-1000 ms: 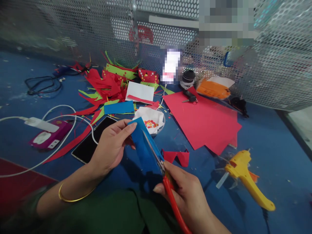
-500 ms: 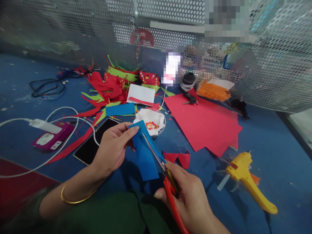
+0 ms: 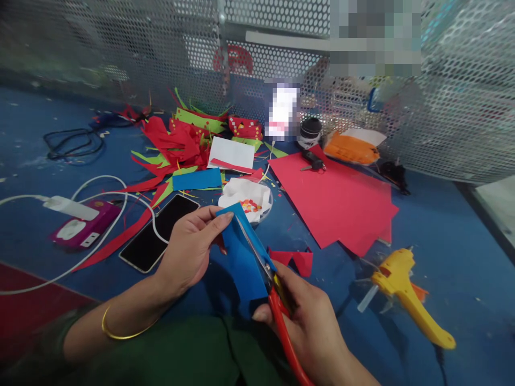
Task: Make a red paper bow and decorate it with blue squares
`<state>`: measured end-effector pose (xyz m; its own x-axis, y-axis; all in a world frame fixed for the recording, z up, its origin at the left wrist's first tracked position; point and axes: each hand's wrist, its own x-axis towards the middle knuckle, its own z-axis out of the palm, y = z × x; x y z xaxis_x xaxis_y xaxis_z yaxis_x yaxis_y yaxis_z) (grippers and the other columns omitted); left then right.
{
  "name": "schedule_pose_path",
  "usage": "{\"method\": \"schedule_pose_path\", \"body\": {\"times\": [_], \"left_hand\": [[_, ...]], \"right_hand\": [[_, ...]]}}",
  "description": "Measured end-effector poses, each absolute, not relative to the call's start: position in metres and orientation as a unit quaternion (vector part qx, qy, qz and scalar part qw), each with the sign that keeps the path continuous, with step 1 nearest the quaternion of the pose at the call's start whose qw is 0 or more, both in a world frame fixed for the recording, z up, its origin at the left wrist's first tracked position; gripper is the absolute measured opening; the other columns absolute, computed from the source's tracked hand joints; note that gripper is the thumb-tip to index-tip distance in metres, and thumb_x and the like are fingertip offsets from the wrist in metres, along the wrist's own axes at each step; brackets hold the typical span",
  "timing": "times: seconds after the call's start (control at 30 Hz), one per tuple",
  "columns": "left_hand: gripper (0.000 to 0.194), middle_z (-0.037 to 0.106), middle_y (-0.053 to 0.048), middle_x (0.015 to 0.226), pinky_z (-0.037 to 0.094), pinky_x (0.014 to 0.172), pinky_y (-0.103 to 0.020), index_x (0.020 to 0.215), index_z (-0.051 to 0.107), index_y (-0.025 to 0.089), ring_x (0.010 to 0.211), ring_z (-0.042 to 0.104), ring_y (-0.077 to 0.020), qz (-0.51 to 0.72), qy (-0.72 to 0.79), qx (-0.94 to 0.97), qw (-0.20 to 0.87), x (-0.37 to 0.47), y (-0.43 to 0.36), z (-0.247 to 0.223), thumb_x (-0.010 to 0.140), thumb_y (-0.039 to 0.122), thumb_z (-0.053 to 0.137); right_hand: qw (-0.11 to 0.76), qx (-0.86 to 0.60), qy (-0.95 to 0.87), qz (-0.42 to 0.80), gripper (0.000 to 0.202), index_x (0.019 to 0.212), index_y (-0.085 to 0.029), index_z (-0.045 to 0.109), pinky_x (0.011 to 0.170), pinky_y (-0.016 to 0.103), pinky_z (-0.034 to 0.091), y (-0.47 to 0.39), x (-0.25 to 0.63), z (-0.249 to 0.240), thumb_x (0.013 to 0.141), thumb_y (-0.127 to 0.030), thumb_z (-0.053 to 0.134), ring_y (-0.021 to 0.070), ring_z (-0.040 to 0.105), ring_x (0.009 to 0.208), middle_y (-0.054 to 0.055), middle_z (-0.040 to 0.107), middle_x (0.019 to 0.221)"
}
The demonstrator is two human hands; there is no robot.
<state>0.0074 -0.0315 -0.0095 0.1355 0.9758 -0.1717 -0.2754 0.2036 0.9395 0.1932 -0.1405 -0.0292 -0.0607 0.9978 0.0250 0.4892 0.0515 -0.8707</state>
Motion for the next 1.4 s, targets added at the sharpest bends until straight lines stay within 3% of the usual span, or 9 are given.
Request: {"method": "schedule_pose_path", "body": {"times": [0.73,0.93,1.13,1.4], "left_hand": [[0.021,0.065,0.002,0.060,0.046,0.041,-0.016,0.080,0.071,0.015,0.047,0.055,-0.0071,0.481,0.425,0.370,0.672,0.008,-0.033,-0.008,0.079,0.034,0.080],[0.020,0.064,0.002,0.060,0.047,0.041,-0.016,0.079,0.070,0.015,0.047,0.054,-0.0070,0.483,0.417,0.371,0.675,0.008,-0.032,-0.008,0.079,0.032,0.079],[0.020,0.061,0.003,0.059,0.045,0.040,-0.017,0.078,0.069,0.015,0.047,0.053,-0.0074,0.488,0.414,0.359,0.679,0.009,-0.034,-0.007,0.078,0.033,0.079],[0.020,0.060,0.003,0.059,0.044,0.040,-0.017,0.076,0.069,0.016,0.048,0.052,-0.0072,0.498,0.412,0.358,0.674,0.009,-0.033,-0.006,0.077,0.033,0.079]], "right_hand": [[0.369,-0.571,-0.641,0.357,0.051,0.120,-0.028,0.072,0.063,0.017,0.057,-0.140,0.192,-0.031,0.085,-0.064,0.065,0.0164,0.074,0.069,-0.003,0.078,0.083],[0.370,-0.571,-0.648,0.343,0.049,0.118,-0.029,0.073,0.059,0.014,0.055,-0.138,0.191,-0.028,0.084,-0.064,0.066,0.0128,0.070,0.062,-0.004,0.076,0.079],[0.351,-0.597,-0.625,0.359,0.073,0.144,-0.026,0.051,0.047,0.021,0.051,-0.147,0.194,-0.039,0.086,-0.070,0.059,0.0137,0.059,0.050,-0.005,0.063,0.065],[0.344,-0.605,-0.643,0.321,0.097,0.158,-0.021,0.029,0.048,0.026,0.054,-0.149,0.197,-0.044,0.082,-0.075,0.057,0.0162,0.062,0.053,-0.001,0.067,0.075]]}}
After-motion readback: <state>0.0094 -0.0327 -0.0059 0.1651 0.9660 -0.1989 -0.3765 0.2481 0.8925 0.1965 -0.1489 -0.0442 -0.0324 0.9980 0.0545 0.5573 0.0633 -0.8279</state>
